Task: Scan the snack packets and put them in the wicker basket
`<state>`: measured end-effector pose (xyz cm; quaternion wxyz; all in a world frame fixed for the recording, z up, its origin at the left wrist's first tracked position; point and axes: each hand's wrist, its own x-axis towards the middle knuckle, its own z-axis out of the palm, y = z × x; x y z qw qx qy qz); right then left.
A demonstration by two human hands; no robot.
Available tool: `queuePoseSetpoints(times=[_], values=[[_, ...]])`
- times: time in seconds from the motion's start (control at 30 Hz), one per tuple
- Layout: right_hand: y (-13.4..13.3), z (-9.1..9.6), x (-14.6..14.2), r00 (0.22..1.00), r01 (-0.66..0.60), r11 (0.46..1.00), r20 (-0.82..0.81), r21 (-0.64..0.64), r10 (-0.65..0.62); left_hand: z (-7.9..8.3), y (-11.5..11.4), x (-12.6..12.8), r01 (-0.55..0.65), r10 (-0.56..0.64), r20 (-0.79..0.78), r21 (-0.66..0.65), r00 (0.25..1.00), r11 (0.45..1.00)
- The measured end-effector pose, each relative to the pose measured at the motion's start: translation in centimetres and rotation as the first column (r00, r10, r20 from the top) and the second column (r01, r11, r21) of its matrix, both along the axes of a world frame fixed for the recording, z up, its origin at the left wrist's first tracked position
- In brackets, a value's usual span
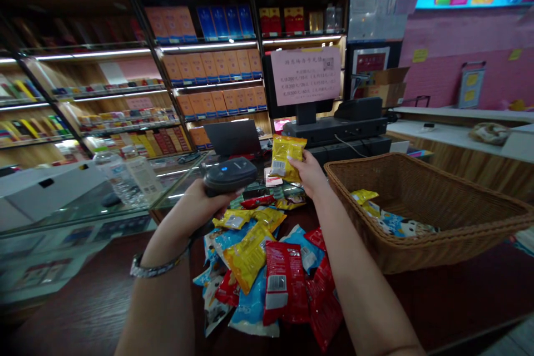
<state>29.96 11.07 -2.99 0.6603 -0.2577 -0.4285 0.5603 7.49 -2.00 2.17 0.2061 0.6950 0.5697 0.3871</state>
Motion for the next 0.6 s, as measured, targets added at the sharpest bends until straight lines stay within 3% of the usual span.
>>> queuePoseSetpoints(times=[0.13, 0.43, 0.6], values=[[0.35, -0.36, -0.58, 0.992, 0.128, 0.99, 0.007, 0.054, -0.129, 0.24, -0.16, 0.54, 0.005, -0.005, -0.011, -0.01, 1.0, 1.0], [0.06, -0.17, -0.22, 0.985, 0.122, 0.988, 0.109, 0.098, -0.132, 0.03, -0.02, 0.61, -0.021, 0.022, 0.016, -0.026, 1.0, 0.999], [-0.04, -0.17, -0.24, 0.988, 0.121, 0.99, 0.089, 0.067, -0.127, 0.02, -0.12, 0.68, -0.02, 0.02, 0.007, -0.049, 1.0, 0.999]])
